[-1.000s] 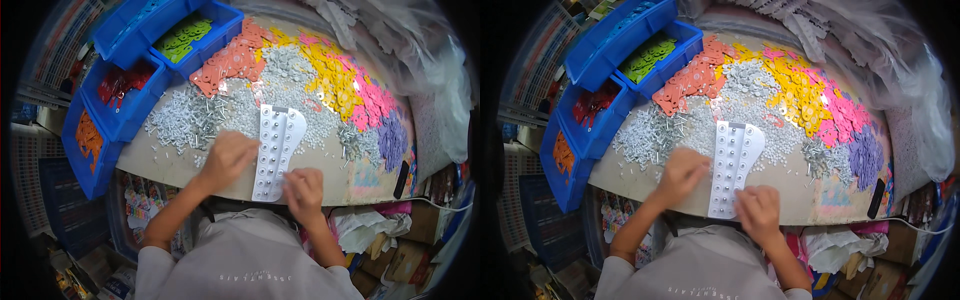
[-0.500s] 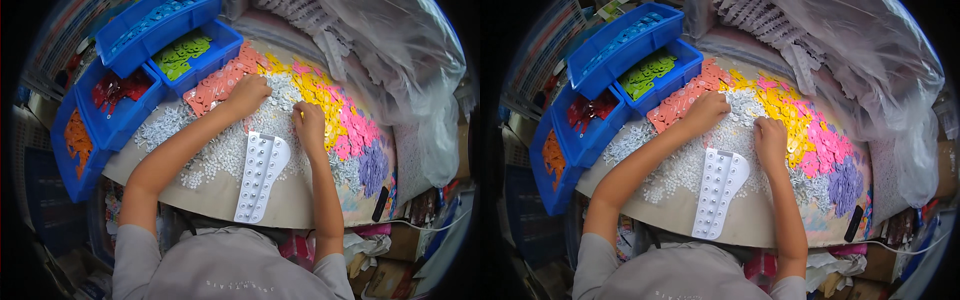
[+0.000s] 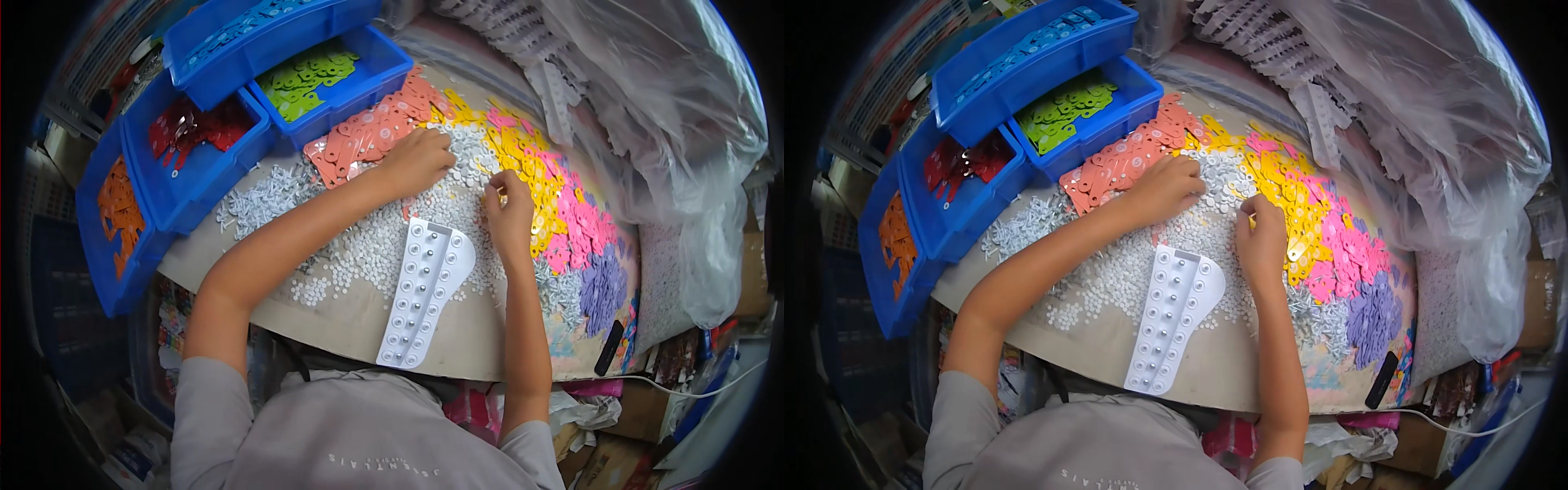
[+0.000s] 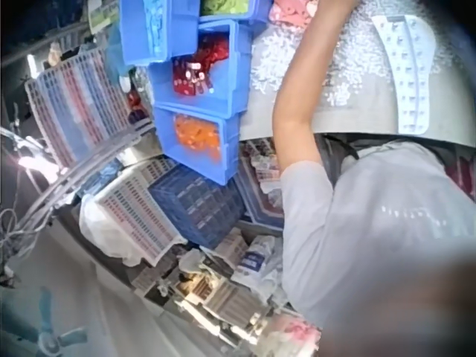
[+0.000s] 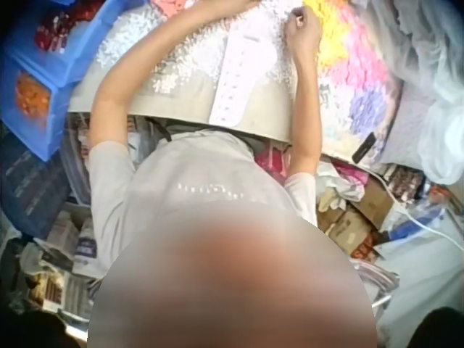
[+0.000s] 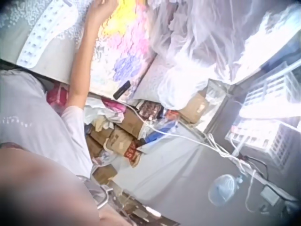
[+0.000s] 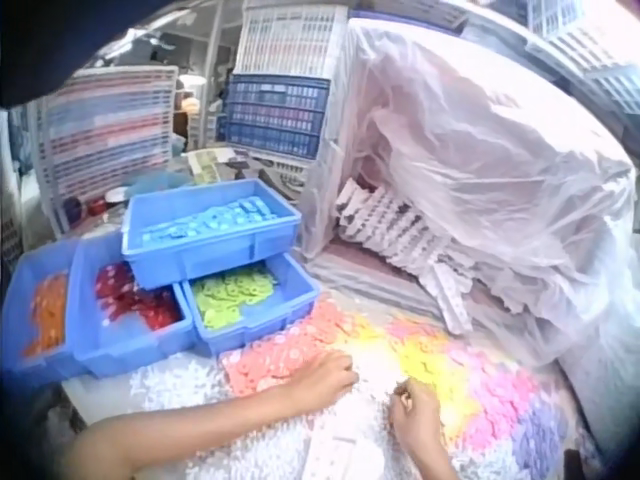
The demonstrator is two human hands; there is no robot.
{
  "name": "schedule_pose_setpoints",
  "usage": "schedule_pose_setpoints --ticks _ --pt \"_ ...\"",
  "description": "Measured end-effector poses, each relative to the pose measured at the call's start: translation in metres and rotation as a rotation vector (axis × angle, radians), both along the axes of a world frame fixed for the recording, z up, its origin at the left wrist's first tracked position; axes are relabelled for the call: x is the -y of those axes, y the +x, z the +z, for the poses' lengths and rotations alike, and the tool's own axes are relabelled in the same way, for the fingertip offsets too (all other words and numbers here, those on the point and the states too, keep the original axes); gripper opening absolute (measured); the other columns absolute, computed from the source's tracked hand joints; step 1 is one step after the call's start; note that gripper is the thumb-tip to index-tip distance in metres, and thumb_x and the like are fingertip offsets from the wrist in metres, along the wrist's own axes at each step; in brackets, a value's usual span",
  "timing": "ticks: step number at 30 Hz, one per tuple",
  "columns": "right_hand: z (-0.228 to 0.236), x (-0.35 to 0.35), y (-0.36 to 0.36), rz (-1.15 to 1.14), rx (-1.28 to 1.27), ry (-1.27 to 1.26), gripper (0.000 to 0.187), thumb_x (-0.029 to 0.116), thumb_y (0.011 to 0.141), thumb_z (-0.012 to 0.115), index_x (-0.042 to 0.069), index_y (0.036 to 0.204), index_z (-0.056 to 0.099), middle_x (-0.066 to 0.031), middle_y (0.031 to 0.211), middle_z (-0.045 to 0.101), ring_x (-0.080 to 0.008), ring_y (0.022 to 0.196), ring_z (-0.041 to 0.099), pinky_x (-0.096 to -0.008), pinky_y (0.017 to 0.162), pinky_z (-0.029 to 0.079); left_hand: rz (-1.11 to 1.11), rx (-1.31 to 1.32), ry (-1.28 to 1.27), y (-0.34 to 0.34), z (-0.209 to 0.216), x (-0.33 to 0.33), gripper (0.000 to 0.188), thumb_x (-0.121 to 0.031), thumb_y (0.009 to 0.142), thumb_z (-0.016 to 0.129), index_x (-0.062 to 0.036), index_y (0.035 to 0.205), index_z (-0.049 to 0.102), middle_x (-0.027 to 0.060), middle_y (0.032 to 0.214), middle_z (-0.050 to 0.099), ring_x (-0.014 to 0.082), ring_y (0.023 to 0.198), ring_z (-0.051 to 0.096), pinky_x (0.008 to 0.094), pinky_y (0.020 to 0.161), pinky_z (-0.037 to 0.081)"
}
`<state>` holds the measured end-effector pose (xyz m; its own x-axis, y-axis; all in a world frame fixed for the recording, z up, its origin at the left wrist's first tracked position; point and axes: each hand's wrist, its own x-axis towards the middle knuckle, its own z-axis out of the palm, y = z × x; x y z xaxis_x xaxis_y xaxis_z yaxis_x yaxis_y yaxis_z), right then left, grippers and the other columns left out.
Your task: The recorder is assembling small toy xylophones by manually inserting colorful plastic keys into a white plastic base.
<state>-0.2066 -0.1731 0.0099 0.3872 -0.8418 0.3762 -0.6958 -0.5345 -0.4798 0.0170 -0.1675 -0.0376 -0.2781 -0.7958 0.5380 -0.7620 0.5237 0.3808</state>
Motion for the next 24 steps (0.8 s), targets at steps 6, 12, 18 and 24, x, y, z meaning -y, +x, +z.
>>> schedule_pose_setpoints --ticks 6,12,18,24 --pt "0.03 -0.051 -0.008 0.151 0.12 0.327 0.009 0.004 0.09 0.067 0.0 0.098 0.066 -0.006 0.09 0.067 -0.0177 0.089 0.061 -0.0304 0.082 0.048 0.036 0.026 0.042 -0.005 -0.002 -0.005 0.004 -0.012 0.08 0.07 -0.0108 0.083 0.071 0.0053 0.095 0.061 0.0265 0.103 0.058 0.0421 0.09 0.045" --pt "0.018 -0.077 -0.009 0.201 0.078 0.36 0.008 0.003 0.089 0.065 -0.001 0.096 0.065 -0.0081 0.089 0.065 -0.0188 0.088 0.06 -0.0318 0.081 0.048 0.089 0.011 0.017 -0.007 -0.01 -0.003 0.006 -0.013 0.08 0.072 -0.0116 0.082 0.067 0.0045 0.095 0.059 0.025 0.102 0.058 0.0416 0.09 0.045" --pt "0.007 -0.084 -0.007 0.128 0.14 0.333 0.006 0.001 0.09 0.064 -0.001 0.095 0.063 -0.0094 0.089 0.063 -0.0214 0.087 0.059 -0.0336 0.083 0.047 0.103 0.051 0.077 -0.014 -0.008 0.004 0.004 -0.013 0.08 0.072 -0.0115 0.083 0.069 0.0046 0.096 0.06 0.0257 0.104 0.058 0.0418 0.092 0.044" --pt "-0.015 -0.095 -0.002 0.063 0.172 0.136 0.007 -0.001 0.088 0.066 0.0 0.094 0.062 -0.0122 0.087 0.06 -0.0271 0.087 0.058 -0.0368 0.083 0.047 0.137 -0.013 0.167 -0.012 0.011 0.002 0.008 -0.011 0.081 0.071 -0.01 0.088 0.073 0.0069 0.091 0.065 0.0278 0.099 0.061 0.042 0.09 0.046"
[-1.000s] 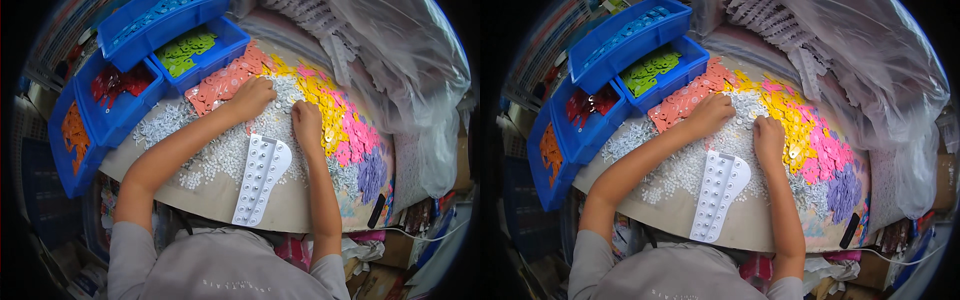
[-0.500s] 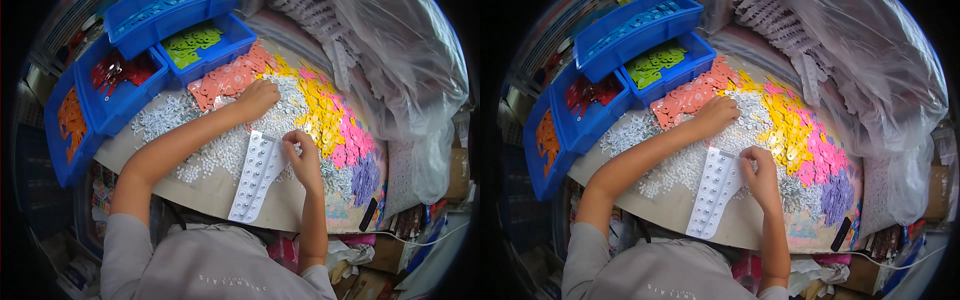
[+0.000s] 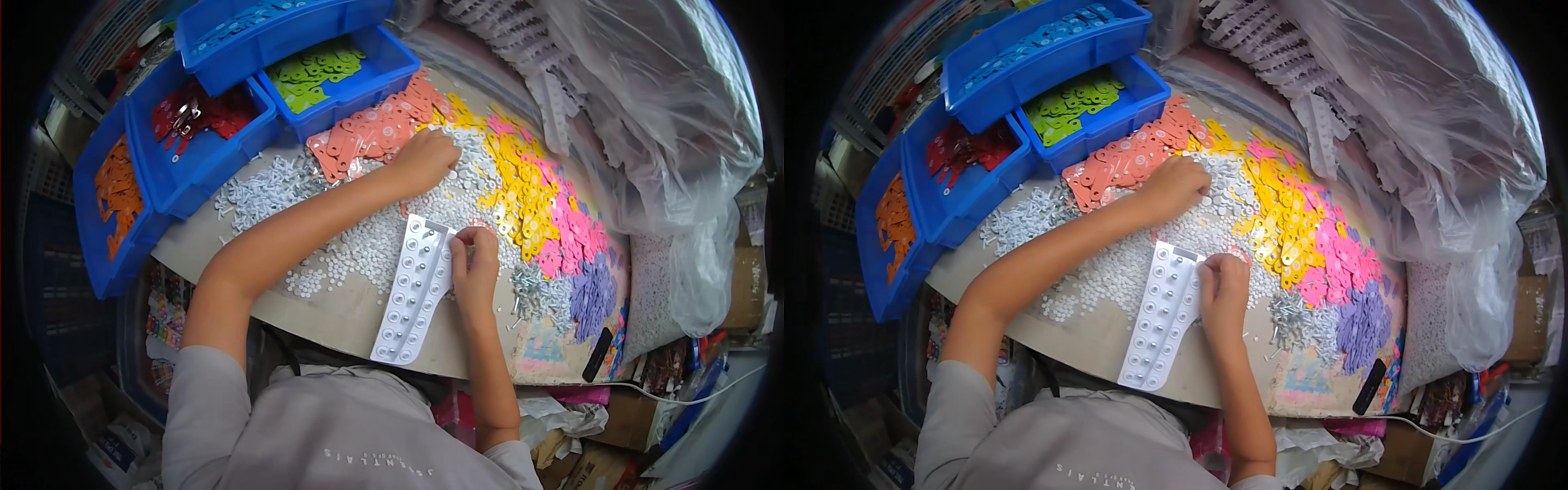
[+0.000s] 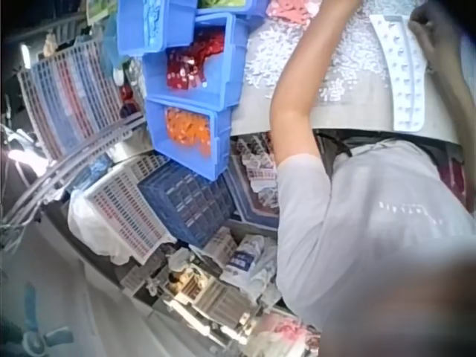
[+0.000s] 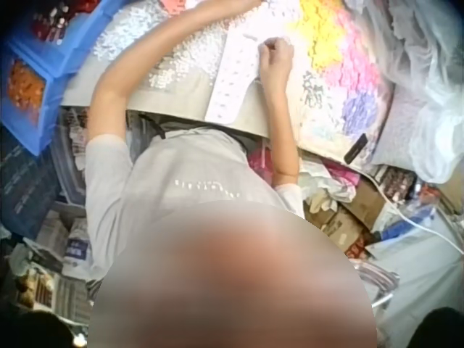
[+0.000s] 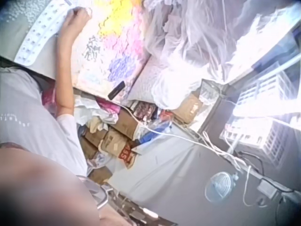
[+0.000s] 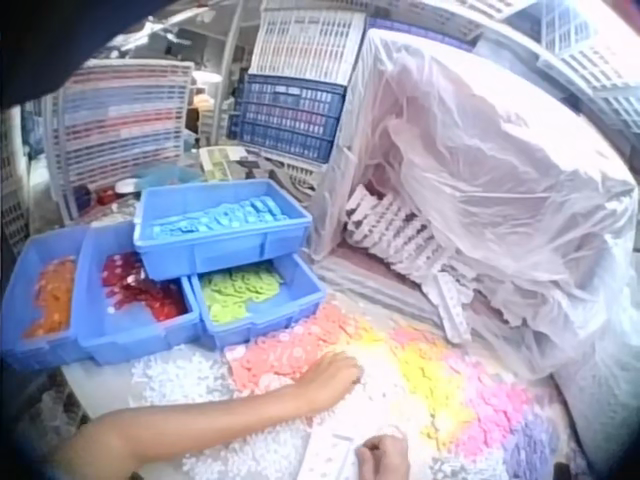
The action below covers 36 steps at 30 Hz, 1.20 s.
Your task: The recorder is assembling small toy xylophones by manually inserting colorful plastic keys into a white plastic base.
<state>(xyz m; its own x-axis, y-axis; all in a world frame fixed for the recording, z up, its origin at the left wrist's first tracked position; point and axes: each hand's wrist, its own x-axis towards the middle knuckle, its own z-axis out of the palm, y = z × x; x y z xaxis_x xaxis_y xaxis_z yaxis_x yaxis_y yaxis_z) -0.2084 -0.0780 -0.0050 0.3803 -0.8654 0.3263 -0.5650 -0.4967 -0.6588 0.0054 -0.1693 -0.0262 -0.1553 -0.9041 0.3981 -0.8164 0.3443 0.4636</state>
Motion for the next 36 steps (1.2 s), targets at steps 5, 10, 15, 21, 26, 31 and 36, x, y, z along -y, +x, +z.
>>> schedule_pose_setpoints --ticks 5,10,15,21,26,31,36 --pt "-0.006 -0.006 0.001 0.006 -0.04 -0.212 0.009 -0.002 0.087 0.069 0.0 0.093 0.064 -0.013 0.09 0.062 -0.0314 0.088 0.058 -0.039 0.082 0.047 -0.057 -0.391 0.248 0.013 0.04 -0.037 0.012 -0.013 0.083 0.072 -0.0048 0.092 0.074 0.0086 0.088 0.071 0.0267 0.093 0.066 0.0386 0.085 0.051" --pt "-0.002 -0.01 0.005 -0.029 -0.154 -0.358 0.01 -0.002 0.086 0.07 0.002 0.094 0.067 -0.0111 0.092 0.063 -0.0301 0.09 0.058 -0.0396 0.082 0.047 -0.236 -0.586 0.4 0.023 0.043 -0.091 0.01 -0.008 0.085 0.073 -0.0018 0.093 0.072 0.0081 0.095 0.07 0.0194 0.089 0.064 0.0335 0.083 0.05" --pt "-0.006 -0.009 0.004 -0.044 -0.083 -0.301 0.01 -0.003 0.086 0.069 0.002 0.095 0.066 -0.0116 0.092 0.063 -0.0307 0.09 0.058 -0.04 0.082 0.047 -0.221 -0.612 0.457 0.016 0.026 -0.116 0.01 -0.007 0.086 0.073 -0.0012 0.094 0.07 0.0077 0.088 0.066 0.0192 0.087 0.063 0.0329 0.08 0.05" --pt "-0.006 -0.009 0.003 -0.035 -0.07 -0.273 0.009 -0.004 0.087 0.068 0.002 0.093 0.063 -0.0124 0.091 0.062 -0.0319 0.09 0.057 -0.04 0.083 0.046 -0.032 -0.583 0.496 0.004 0.035 -0.121 0.012 -0.009 0.087 0.071 -0.0012 0.095 0.066 0.0073 0.087 0.065 0.0201 0.086 0.062 0.0334 0.076 0.05" --pt "-0.004 -0.01 0.004 -0.047 -0.075 -0.265 0.009 -0.003 0.087 0.068 0.001 0.093 0.064 -0.0124 0.09 0.062 -0.0317 0.089 0.057 -0.0396 0.083 0.046 -0.162 -0.035 -0.167 0.012 0.014 -0.122 0.012 -0.012 0.086 0.072 -0.0048 0.094 0.067 0.0081 0.085 0.062 0.0279 0.079 0.061 0.0398 0.071 0.049" --pt "-0.005 -0.009 0.004 -0.052 -0.046 -0.247 0.008 -0.002 0.088 0.068 0.001 0.094 0.064 -0.0127 0.09 0.062 -0.0312 0.091 0.057 -0.0387 0.083 0.046 -0.145 -0.156 -0.14 0.011 0.01 -0.125 0.009 -0.013 0.085 0.072 -0.0055 0.087 0.068 0.0077 0.081 0.062 0.0288 0.078 0.061 0.0416 0.07 0.048" --pt "-0.007 -0.006 -0.003 -0.08 -0.009 -0.188 0.008 -0.003 0.088 0.067 0.001 0.094 0.064 -0.0141 0.092 0.062 -0.0309 0.093 0.058 -0.0383 0.085 0.046 0.008 -0.301 -0.055 0.018 0.024 -0.083 0.006 -0.01 0.085 0.07 -0.0046 0.086 0.069 0.0089 0.083 0.064 0.0292 0.086 0.063 0.0404 0.076 0.05"
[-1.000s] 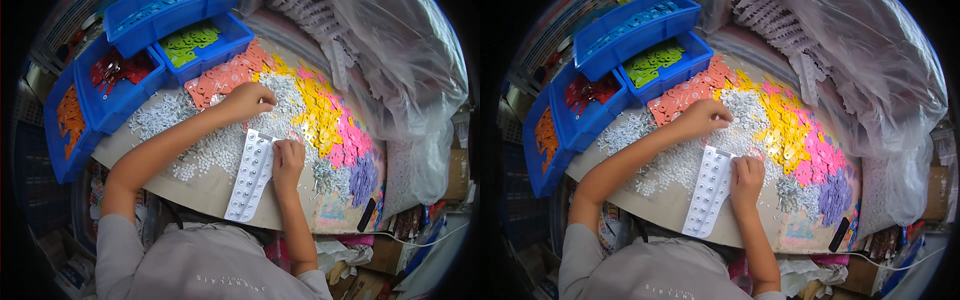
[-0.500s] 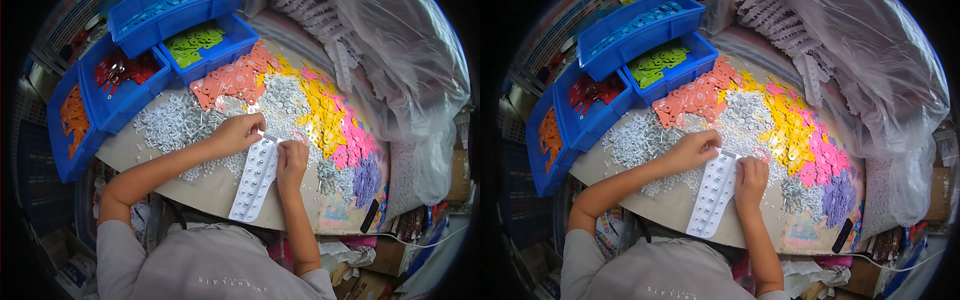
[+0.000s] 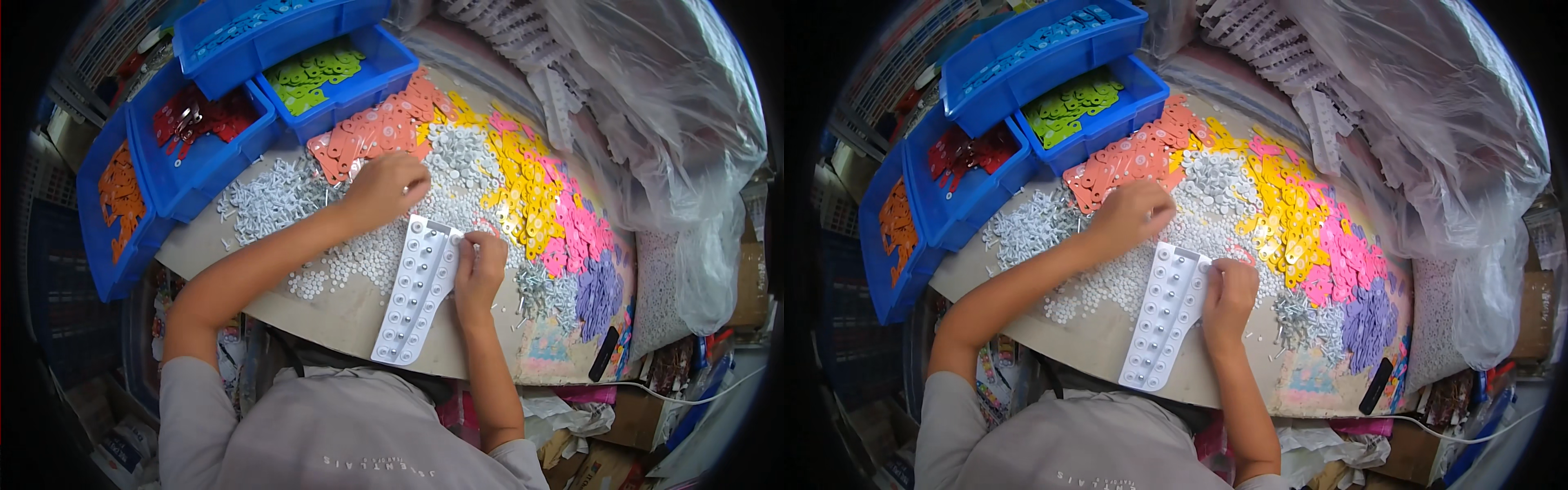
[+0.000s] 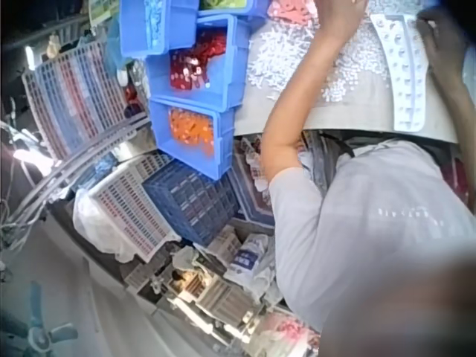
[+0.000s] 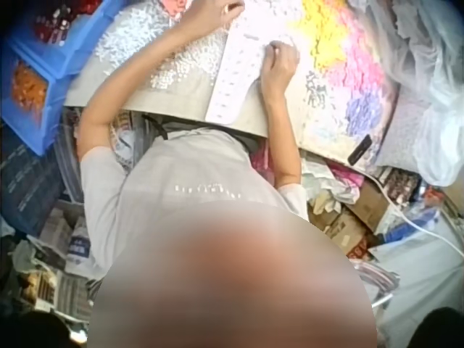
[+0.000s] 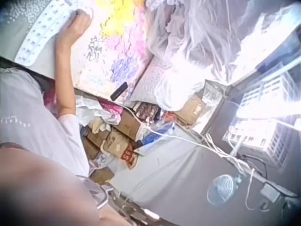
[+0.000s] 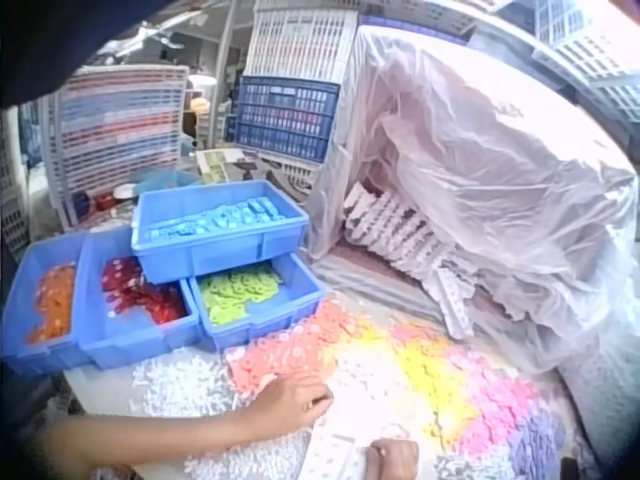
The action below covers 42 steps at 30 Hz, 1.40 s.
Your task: The recorder is assembling small toy xylophones by manually inserting colorful plastic keys into a white plastic base.
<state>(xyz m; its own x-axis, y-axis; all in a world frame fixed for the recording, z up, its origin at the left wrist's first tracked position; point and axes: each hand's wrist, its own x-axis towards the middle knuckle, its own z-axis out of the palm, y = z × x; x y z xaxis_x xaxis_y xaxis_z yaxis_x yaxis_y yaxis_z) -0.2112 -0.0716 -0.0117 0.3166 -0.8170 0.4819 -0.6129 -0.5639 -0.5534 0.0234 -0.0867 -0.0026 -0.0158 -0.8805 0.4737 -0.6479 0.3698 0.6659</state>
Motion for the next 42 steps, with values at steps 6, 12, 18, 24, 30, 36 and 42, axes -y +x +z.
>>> schedule_pose_setpoints --ticks 6,12,18,24,30,36,42 --pt "0.014 0.042 -0.01 -0.028 -0.147 0.072 0.009 -0.001 0.088 0.065 0.002 0.096 0.066 -0.0135 0.091 0.063 -0.0303 0.089 0.057 -0.04 0.081 0.044 -0.016 0.109 -0.051 0.013 -0.018 0.056 0.011 -0.011 0.085 0.07 -0.0072 0.095 0.072 0.0076 0.095 0.064 0.0285 0.1 0.061 0.0426 0.088 0.048" --pt "0.01 0.088 0.002 -0.002 -0.203 -0.06 0.01 0.01 0.086 0.07 0.005 0.095 0.069 -0.0122 0.09 0.065 -0.0327 0.091 0.058 -0.0442 0.083 0.044 -0.052 0.259 -0.076 0.009 -0.034 0.074 0.009 -0.012 0.082 0.072 -0.0095 0.091 0.072 0.0057 0.093 0.063 0.0269 0.103 0.06 0.0432 0.088 0.048" --pt "-0.004 0.114 0.026 -0.038 -0.345 -0.064 0.013 0.014 0.084 0.075 0.004 0.085 0.068 -0.0122 0.082 0.067 -0.0337 0.081 0.06 -0.0461 0.077 0.045 -0.008 0.205 -0.017 0.008 -0.023 0.069 0.011 -0.009 0.082 0.07 -0.0071 0.093 0.07 0.0073 0.089 0.063 0.0279 0.095 0.061 0.0421 0.083 0.049" --pt "-0.002 0.105 0.017 -0.011 -0.241 0.048 0.013 0.012 0.085 0.074 0.003 0.085 0.064 -0.0127 0.083 0.066 -0.0314 0.082 0.06 -0.0423 0.073 0.046 -0.088 -0.173 0.256 0.003 0.013 0.021 0.02 -0.009 0.084 0.071 -0.0048 0.104 0.072 0.0078 0.087 0.067 0.0222 0.087 0.063 0.0365 0.08 0.05" --pt "0.039 0.042 -0.007 0.141 0.113 0.502 0.011 0.01 0.09 0.07 0.002 0.092 0.063 -0.0044 0.085 0.064 -0.0167 0.079 0.056 -0.0285 0.073 0.043 -0.343 -0.196 0.314 0.001 0.017 -0.043 0.01 -0.011 0.087 0.072 -0.0037 0.094 0.073 0.0082 0.092 0.064 0.0246 0.095 0.061 0.0373 0.084 0.049" --pt "0.038 0.0 -0.022 0.233 -0.018 0.387 0.01 0.007 0.09 0.068 0.002 0.092 0.06 -0.0071 0.093 0.061 -0.0213 0.092 0.055 -0.0322 0.083 0.042 -0.321 -0.209 0.367 -0.007 0.001 -0.056 0.012 -0.011 0.086 0.072 -0.0044 0.096 0.072 0.009 0.09 0.064 0.0249 0.089 0.063 0.0364 0.08 0.05" --pt "0.037 -0.003 -0.01 0.211 -0.101 0.31 0.008 0.005 0.09 0.067 0.001 0.093 0.06 -0.0105 0.092 0.059 -0.0274 0.092 0.055 -0.0361 0.086 0.044 -0.211 -0.255 0.419 -0.015 0.006 -0.061 0.013 -0.009 0.088 0.071 -0.0031 0.099 0.069 0.0083 0.089 0.064 0.0218 0.078 0.065 0.0329 0.069 0.051"
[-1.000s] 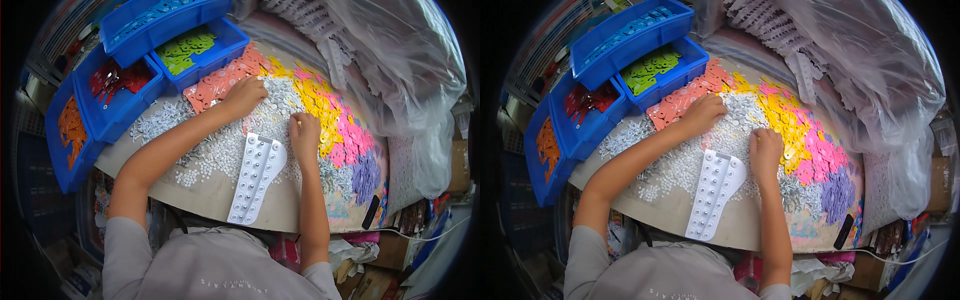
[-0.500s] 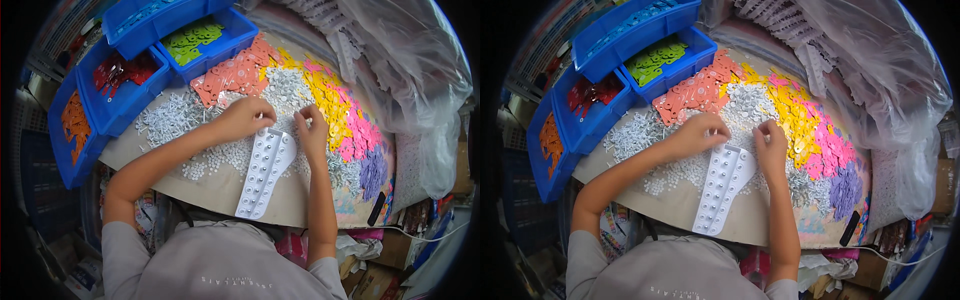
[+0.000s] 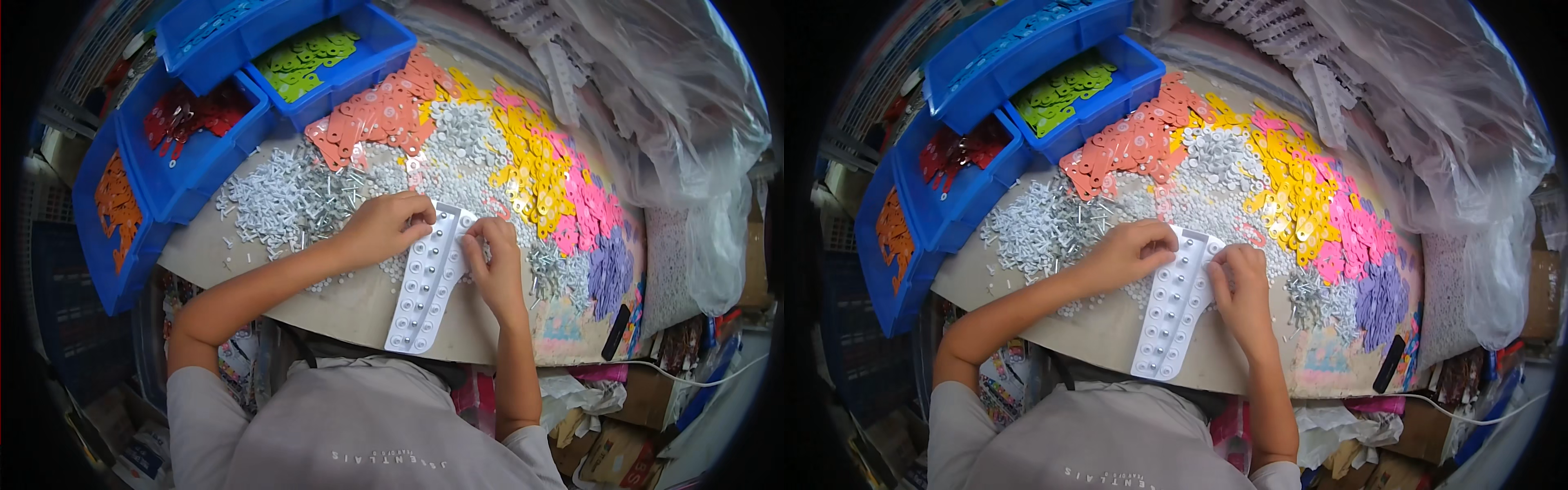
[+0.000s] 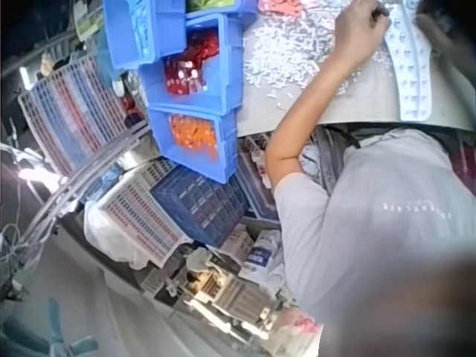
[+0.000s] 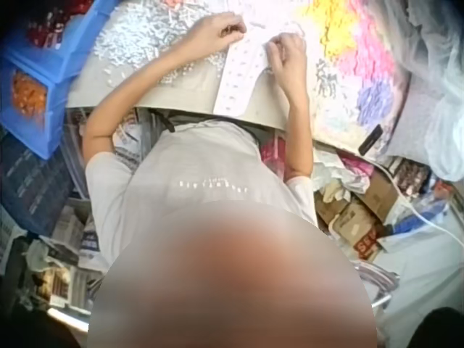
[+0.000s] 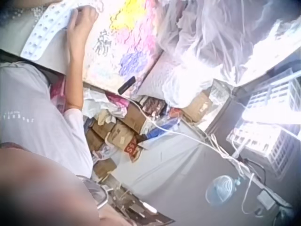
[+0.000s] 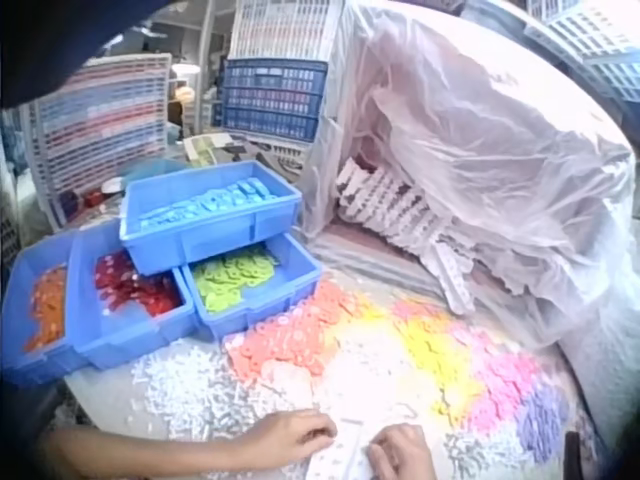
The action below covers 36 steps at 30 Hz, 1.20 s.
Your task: The recorder is assembling small toy xylophones by manually inserting colorful plastic keys into a white plastic base.
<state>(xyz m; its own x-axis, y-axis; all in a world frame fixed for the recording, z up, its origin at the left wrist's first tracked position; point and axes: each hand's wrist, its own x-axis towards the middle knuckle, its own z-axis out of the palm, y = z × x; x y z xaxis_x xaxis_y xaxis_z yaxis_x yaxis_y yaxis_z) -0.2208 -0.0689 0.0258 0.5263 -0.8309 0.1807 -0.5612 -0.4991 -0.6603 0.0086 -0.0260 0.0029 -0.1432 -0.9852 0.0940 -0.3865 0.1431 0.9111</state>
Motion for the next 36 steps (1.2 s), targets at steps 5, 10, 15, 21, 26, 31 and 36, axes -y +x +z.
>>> schedule_pose_setpoints --ticks 5,10,15,21,26,31,36 --pt "-0.006 -0.006 0.002 -0.065 0.001 -0.011 0.009 0.002 0.089 0.068 0.0 0.094 0.061 -0.0115 0.092 0.059 -0.0287 0.092 0.055 -0.0375 0.085 0.045 0.06 0.053 -0.059 -0.005 -0.007 -0.003 0.011 -0.012 0.087 0.072 -0.005 0.095 0.07 0.0073 0.085 0.066 0.0228 0.077 0.065 0.0343 0.069 0.051" --pt "-0.022 -0.014 0.003 -0.047 -0.047 -0.331 0.013 -0.001 0.083 0.071 0.004 0.095 0.066 -0.011 0.095 0.061 -0.0321 0.094 0.057 -0.0413 0.08 0.049 0.063 0.349 -0.439 0.001 -0.017 -0.008 0.017 -0.023 0.084 0.078 -0.0067 0.083 0.072 0.0058 0.08 0.068 0.0271 0.076 0.065 0.0399 0.07 0.051" --pt "-0.023 -0.013 0.002 -0.013 -0.078 -0.419 0.021 -0.003 0.079 0.072 0.005 0.098 0.069 -0.01 0.096 0.063 -0.0305 0.091 0.06 -0.04 0.073 0.052 0.062 0.334 -0.375 0.001 -0.007 -0.001 0.013 -0.019 0.085 0.076 -0.0067 0.084 0.072 0.0062 0.079 0.068 0.0266 0.076 0.065 0.0397 0.07 0.05" --pt "-0.022 -0.013 -0.002 0.006 -0.078 -0.468 0.02 -0.005 0.078 0.072 0.003 0.095 0.067 -0.0104 0.093 0.064 -0.0304 0.087 0.062 -0.0399 0.074 0.051 0.175 0.363 -0.45 -0.001 0.003 0.076 0.007 -0.012 0.087 0.07 -0.0058 0.091 0.072 0.0079 0.084 0.068 0.0284 0.084 0.065 0.0413 0.077 0.051" --pt "-0.018 0.002 -0.006 -0.148 0.098 -0.342 0.013 -0.006 0.087 0.064 -0.001 0.099 0.063 -0.0162 0.095 0.063 -0.0339 0.09 0.061 -0.0388 0.081 0.049 0.129 0.414 -0.577 0.011 -0.025 0.127 0.01 -0.01 0.086 0.069 -0.0053 0.095 0.07 0.0091 0.094 0.069 0.0294 0.095 0.064 0.0437 0.084 0.05" --pt "-0.015 0.045 -0.018 -0.204 -0.014 -0.216 0.01 0.002 0.089 0.065 0.001 0.099 0.064 -0.0154 0.097 0.064 -0.0341 0.098 0.059 -0.0415 0.089 0.045 0.092 0.56 -0.445 0.01 -0.032 0.143 0.01 -0.011 0.084 0.07 -0.0072 0.093 0.071 0.0092 0.092 0.065 0.029 0.097 0.063 0.0431 0.085 0.051" --pt "-0.017 0.089 -0.002 -0.182 -0.104 -0.412 0.012 0.005 0.086 0.068 0.004 0.098 0.067 -0.0143 0.092 0.064 -0.0341 0.092 0.058 -0.0451 0.084 0.044 0.145 0.58 -0.511 0.006 -0.038 0.144 0.007 -0.01 0.082 0.068 -0.0075 0.087 0.072 0.0106 0.089 0.064 0.0313 0.094 0.064 0.0451 0.081 0.053"
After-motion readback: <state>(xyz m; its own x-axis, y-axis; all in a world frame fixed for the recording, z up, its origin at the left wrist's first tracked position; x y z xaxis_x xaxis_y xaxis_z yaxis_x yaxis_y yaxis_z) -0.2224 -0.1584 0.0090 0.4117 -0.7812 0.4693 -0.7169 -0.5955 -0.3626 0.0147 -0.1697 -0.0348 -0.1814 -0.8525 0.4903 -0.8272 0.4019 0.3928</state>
